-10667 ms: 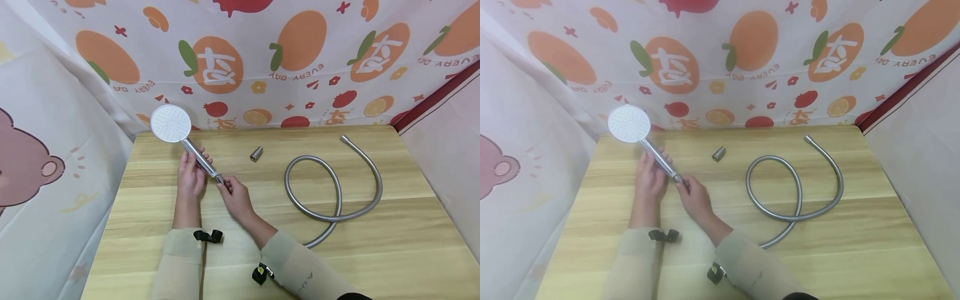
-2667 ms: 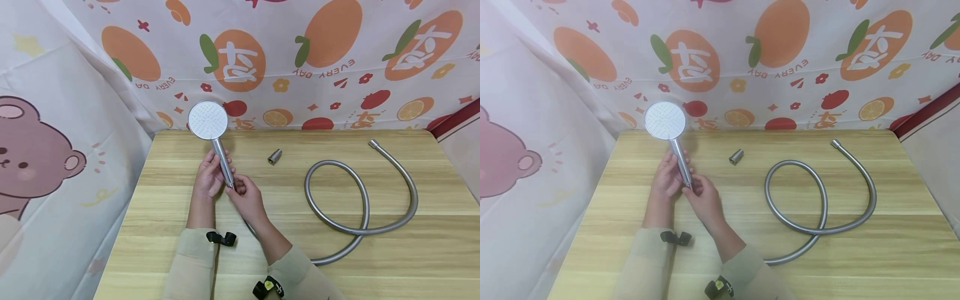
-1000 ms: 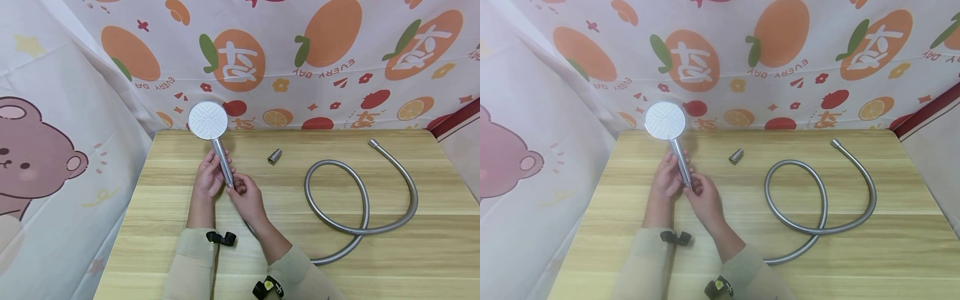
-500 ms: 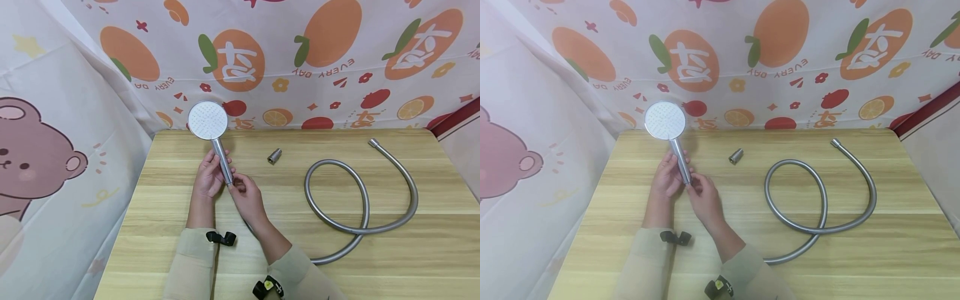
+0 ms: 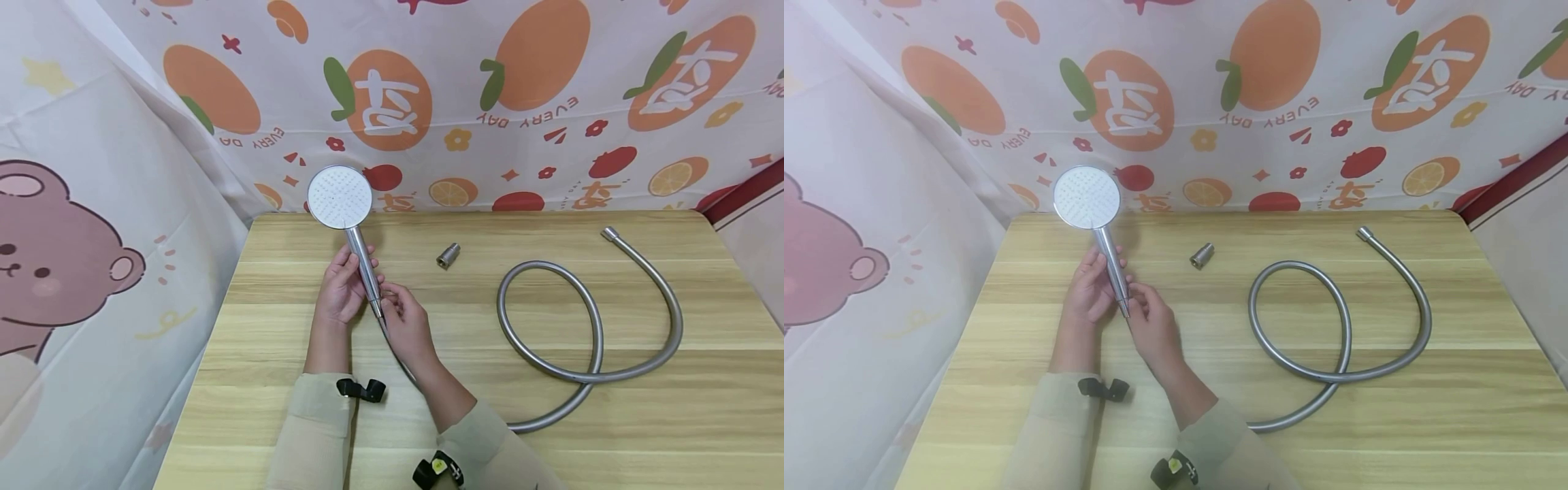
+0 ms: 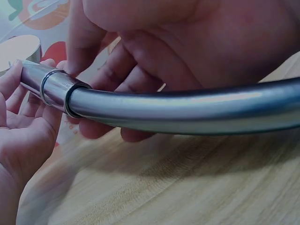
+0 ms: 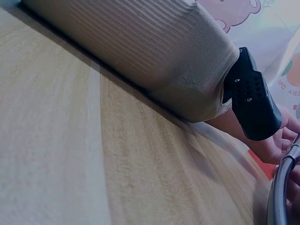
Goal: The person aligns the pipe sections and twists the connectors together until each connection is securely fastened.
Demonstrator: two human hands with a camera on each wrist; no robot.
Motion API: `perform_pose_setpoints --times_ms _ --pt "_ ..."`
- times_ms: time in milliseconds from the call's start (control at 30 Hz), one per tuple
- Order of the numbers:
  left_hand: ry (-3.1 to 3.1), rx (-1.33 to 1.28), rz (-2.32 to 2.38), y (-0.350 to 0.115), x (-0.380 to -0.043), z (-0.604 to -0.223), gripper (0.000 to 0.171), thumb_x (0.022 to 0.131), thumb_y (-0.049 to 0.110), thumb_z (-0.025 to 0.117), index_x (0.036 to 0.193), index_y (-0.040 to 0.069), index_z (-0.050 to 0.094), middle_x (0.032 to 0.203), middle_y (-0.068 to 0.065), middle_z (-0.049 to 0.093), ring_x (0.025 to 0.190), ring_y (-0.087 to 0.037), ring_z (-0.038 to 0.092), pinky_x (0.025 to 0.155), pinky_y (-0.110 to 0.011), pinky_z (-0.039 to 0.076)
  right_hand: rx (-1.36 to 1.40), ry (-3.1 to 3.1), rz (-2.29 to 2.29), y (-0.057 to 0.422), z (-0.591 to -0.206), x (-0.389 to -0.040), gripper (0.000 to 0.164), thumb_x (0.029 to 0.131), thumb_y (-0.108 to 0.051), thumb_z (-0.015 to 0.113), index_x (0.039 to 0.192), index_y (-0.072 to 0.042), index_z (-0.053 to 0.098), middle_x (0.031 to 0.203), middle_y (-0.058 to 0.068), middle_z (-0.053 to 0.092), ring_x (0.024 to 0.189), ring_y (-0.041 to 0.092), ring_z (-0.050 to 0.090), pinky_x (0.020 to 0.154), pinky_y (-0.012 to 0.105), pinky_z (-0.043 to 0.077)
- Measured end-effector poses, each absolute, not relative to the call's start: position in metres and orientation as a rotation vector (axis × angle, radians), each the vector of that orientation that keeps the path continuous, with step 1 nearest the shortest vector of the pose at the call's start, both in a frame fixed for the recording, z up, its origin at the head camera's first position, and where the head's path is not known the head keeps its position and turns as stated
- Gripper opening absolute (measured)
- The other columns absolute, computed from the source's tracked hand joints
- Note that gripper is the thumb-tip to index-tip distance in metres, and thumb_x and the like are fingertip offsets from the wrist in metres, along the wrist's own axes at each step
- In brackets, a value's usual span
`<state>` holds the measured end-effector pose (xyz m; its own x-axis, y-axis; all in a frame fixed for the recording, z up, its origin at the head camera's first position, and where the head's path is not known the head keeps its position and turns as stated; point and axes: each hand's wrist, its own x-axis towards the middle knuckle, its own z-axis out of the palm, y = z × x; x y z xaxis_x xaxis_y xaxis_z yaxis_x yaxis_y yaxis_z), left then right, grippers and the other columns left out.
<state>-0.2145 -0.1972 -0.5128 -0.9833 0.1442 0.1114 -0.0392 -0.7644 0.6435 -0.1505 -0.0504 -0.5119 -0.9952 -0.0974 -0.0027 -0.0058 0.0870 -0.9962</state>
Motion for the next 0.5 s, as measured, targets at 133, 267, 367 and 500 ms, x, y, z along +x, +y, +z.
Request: perform_pose_setpoints --times_ms 133,267,367,500 --pt "1.047 0.242 2.851 -0.1969 -0.2144 -0.5124 0.033 0.102 0.009 0.05 0.134 0.011 0.056 0.116 -0.007 0.067 0.094 -0.019 0.069 0.077 -0.038 0.063 -0.113 2.202 -2.045 -0.0503 -0.5118 -0.1504 0.032 0.099 -0.019 0.057 0.131 -0.022 0.057 0.098 0.011 0.072 0.081 0.021 0.068 0.068 0.028 0.055" --pt "1.058 0.24 2.852 -0.1965 -0.214 -0.5118 0.031 0.103 0.009 0.049 0.133 0.012 0.057 0.116 -0.007 0.067 0.094 -0.018 0.068 0.076 -0.037 0.063 -0.129 2.29 -2.016 -0.0515 -0.5126 -0.1512 0.04 0.092 -0.014 0.068 0.13 -0.02 0.058 0.101 0.006 0.068 0.082 0.016 0.064 0.07 0.027 0.056" --pt "1.072 0.224 2.854 -0.1963 -0.2139 -0.5118 0.03 0.103 0.009 0.048 0.131 0.013 0.058 0.115 -0.007 0.067 0.094 -0.018 0.068 0.076 -0.038 0.063 -0.119 2.33 -2.032 -0.052 -0.5127 -0.1515 0.04 0.089 -0.011 0.071 0.126 -0.02 0.061 0.101 0.002 0.065 0.083 0.013 0.062 0.072 0.027 0.056" --pt "1.069 0.211 2.854 -0.1962 -0.214 -0.5119 0.031 0.103 0.008 0.047 0.132 0.012 0.058 0.115 -0.007 0.067 0.093 -0.018 0.069 0.076 -0.038 0.063 -0.097 2.313 -2.036 -0.0516 -0.512 -0.1509 0.033 0.093 -0.017 0.067 0.124 -0.023 0.062 0.098 0.001 0.067 0.081 0.013 0.061 0.069 0.027 0.056"
